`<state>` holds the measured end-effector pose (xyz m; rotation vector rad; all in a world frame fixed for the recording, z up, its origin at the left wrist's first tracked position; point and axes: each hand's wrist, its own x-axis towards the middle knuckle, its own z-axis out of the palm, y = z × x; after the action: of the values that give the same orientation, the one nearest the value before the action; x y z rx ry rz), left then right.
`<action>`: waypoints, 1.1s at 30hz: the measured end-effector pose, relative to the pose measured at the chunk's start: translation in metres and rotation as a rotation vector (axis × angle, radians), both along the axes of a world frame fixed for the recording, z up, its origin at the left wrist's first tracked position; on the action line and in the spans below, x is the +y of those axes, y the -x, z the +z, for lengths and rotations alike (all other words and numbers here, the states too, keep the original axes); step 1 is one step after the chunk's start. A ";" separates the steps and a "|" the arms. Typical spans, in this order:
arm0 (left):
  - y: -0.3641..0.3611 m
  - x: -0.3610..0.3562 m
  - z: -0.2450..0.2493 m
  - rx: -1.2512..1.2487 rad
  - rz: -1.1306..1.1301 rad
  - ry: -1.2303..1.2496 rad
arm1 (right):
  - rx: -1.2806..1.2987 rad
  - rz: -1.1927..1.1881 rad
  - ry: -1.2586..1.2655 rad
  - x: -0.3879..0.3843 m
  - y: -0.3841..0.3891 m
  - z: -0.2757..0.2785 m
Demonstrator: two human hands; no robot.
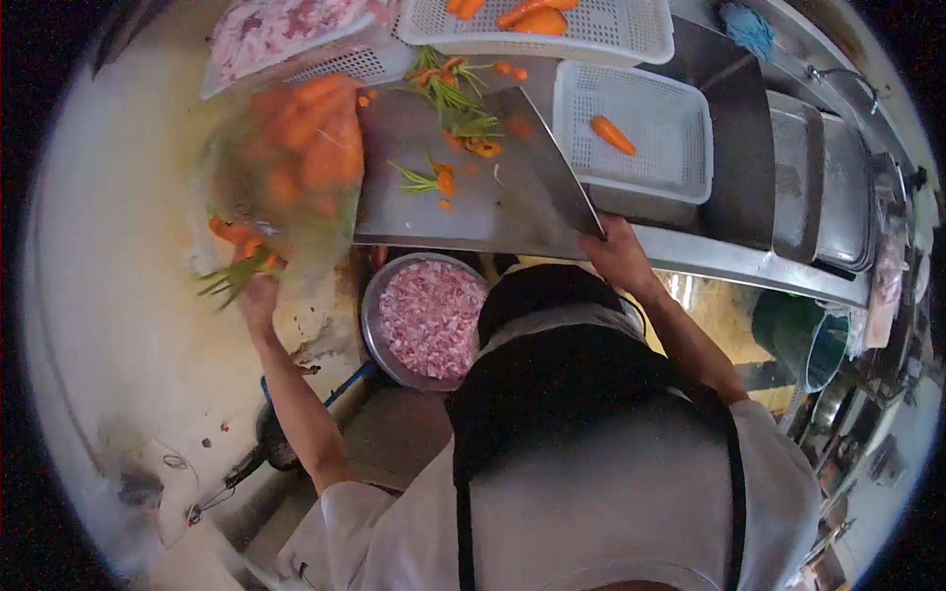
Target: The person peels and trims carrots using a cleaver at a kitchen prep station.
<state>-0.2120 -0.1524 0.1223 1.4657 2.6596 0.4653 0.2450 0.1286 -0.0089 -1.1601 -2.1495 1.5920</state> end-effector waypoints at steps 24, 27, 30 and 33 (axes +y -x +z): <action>-0.139 0.038 0.018 -0.832 0.463 -0.343 | -0.026 0.021 -0.102 -0.006 0.023 0.035; -0.178 0.101 -0.050 -0.821 0.106 -0.204 | 0.100 0.051 -0.172 -0.017 0.039 0.055; -0.194 0.119 -0.070 -0.855 0.083 -0.228 | 0.119 0.181 -0.259 -0.027 0.044 0.063; -0.205 0.112 -0.080 -0.798 0.056 -0.201 | -0.017 0.357 -0.358 -0.029 0.047 0.061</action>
<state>-0.0067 -0.0406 0.0423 0.9425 2.0466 1.0772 0.1984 0.0999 0.0521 -0.7130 -2.6246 1.2350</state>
